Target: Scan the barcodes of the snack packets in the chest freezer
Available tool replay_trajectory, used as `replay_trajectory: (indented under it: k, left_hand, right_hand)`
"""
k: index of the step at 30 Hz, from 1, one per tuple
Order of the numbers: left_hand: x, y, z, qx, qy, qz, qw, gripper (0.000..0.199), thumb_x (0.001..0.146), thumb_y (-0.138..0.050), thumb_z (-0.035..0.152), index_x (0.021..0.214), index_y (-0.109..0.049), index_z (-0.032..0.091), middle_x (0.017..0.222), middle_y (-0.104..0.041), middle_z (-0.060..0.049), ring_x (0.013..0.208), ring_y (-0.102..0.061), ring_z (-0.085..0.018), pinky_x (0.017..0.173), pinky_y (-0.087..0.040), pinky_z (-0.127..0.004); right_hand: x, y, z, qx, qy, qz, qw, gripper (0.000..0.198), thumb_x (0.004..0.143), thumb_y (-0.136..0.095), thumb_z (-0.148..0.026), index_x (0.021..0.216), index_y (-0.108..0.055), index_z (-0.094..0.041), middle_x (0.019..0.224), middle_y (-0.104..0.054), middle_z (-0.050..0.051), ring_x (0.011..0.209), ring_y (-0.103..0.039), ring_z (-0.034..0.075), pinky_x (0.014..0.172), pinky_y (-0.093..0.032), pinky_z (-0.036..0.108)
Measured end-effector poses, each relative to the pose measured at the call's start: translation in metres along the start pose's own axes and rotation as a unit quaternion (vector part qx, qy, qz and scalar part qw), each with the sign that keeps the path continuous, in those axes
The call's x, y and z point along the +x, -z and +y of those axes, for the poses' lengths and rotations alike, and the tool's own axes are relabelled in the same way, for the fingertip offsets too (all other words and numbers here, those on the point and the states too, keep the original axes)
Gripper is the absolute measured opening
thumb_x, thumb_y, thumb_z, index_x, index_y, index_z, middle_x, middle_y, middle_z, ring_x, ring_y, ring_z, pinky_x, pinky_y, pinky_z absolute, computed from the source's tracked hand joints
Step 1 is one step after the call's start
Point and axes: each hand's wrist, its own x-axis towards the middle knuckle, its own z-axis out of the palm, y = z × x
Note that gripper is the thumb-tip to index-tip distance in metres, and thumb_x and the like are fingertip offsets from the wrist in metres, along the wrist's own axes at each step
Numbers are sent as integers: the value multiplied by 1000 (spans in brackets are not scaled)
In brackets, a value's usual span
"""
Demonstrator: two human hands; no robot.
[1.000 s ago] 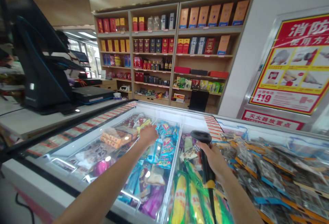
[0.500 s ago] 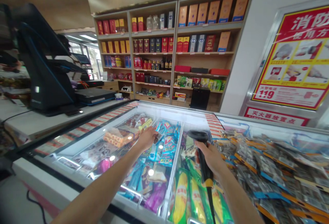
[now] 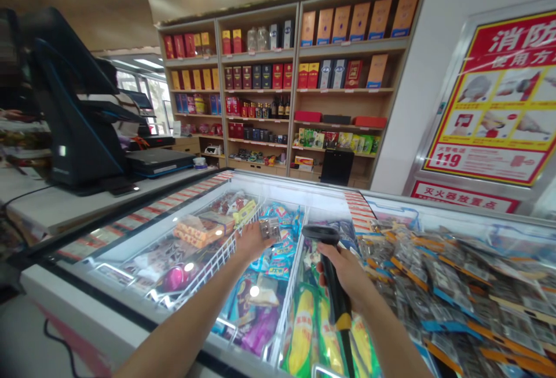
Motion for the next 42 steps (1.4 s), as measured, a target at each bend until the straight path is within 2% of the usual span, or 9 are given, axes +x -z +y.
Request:
replay_trajectory:
  k: [2, 4, 7, 10, 15, 21, 28, 35, 42]
  left_hand:
    - [2, -2, 3, -56, -24, 4, 998, 63, 64, -59, 34, 121, -37, 19, 111, -53, -12, 106, -45, -26, 90, -30, -41]
    - [9, -5, 4, -141, -37, 40, 989, 66, 65, -55, 20, 126, -30, 19, 117, -49, -11, 106, -46, -22, 88, -35, -33]
    - [23, -10, -2, -276, -30, 86, 957, 60, 64, -51, 10, 121, -37, 20, 118, -50, -7, 106, -47, -18, 89, -35, -30]
    - [35, -15, -13, -365, -14, 84, 927, 52, 62, -51, 8, 113, -46, 19, 111, -55, -5, 101, -51, -17, 90, -36, -30]
    - [41, -19, -20, -386, -28, 92, 918, 62, 55, -54, 4, 115, -44, 15, 117, -49, -8, 105, -48, -17, 93, -34, -28]
    - [38, -15, -17, -434, -58, 71, 896, 68, 53, -45, -3, 118, -41, 14, 118, -50, -7, 106, -48, -15, 94, -35, -27]
    - [37, -5, -20, -427, -58, 77, 899, 71, 51, -41, -4, 119, -43, 18, 119, -51, -4, 111, -44, -18, 96, -33, -29]
    - [39, -5, -24, -475, -61, 102, 872, 69, 49, -40, -5, 114, -49, 17, 119, -51, -4, 114, -42, -19, 99, -29, -31]
    - [40, -5, -26, -513, -68, 96, 850, 69, 47, -41, -5, 112, -50, 16, 116, -53, -5, 110, -45, -21, 97, -31, -31]
  right_hand:
    - [-3, -1, 0, 12, -13, -26, 1000, 26, 73, -49, -40, 61, -49, -16, 46, -54, -2, 35, -48, 9, 31, -36, 18]
    - [-5, 0, 1, 11, -15, -50, 999, 30, 74, -48, -42, 59, -50, -15, 44, -52, -2, 33, -46, 8, 31, -36, 18]
    - [-6, 1, 3, 18, -5, -60, 998, 32, 73, -49, -43, 58, -51, -14, 47, -53, -1, 34, -46, 7, 32, -37, 18]
    - [-6, 0, 4, 29, 10, -56, 998, 31, 72, -51, -43, 60, -52, -15, 49, -54, -1, 35, -46, 7, 33, -38, 19]
    - [-8, -3, 3, 35, 0, -49, 998, 30, 71, -52, -43, 60, -52, -15, 47, -53, -2, 35, -46, 8, 32, -38, 19]
    - [-15, -7, 1, 25, -23, -54, 998, 34, 72, -49, -45, 58, -52, -14, 42, -51, -1, 33, -45, 7, 32, -38, 17]
    - [-21, -13, -2, 28, -20, -44, 998, 25, 73, -50, -41, 71, -52, -16, 43, -52, -3, 31, -44, 7, 30, -36, 17]
    - [-23, -16, 2, 66, -26, -102, 992, 25, 72, -52, -40, 69, -51, -16, 49, -52, -4, 33, -45, 7, 30, -37, 17]
    - [-21, -15, 7, 53, -51, -84, 994, 29, 70, -53, -43, 64, -50, -15, 45, -52, -3, 33, -45, 7, 30, -37, 17]
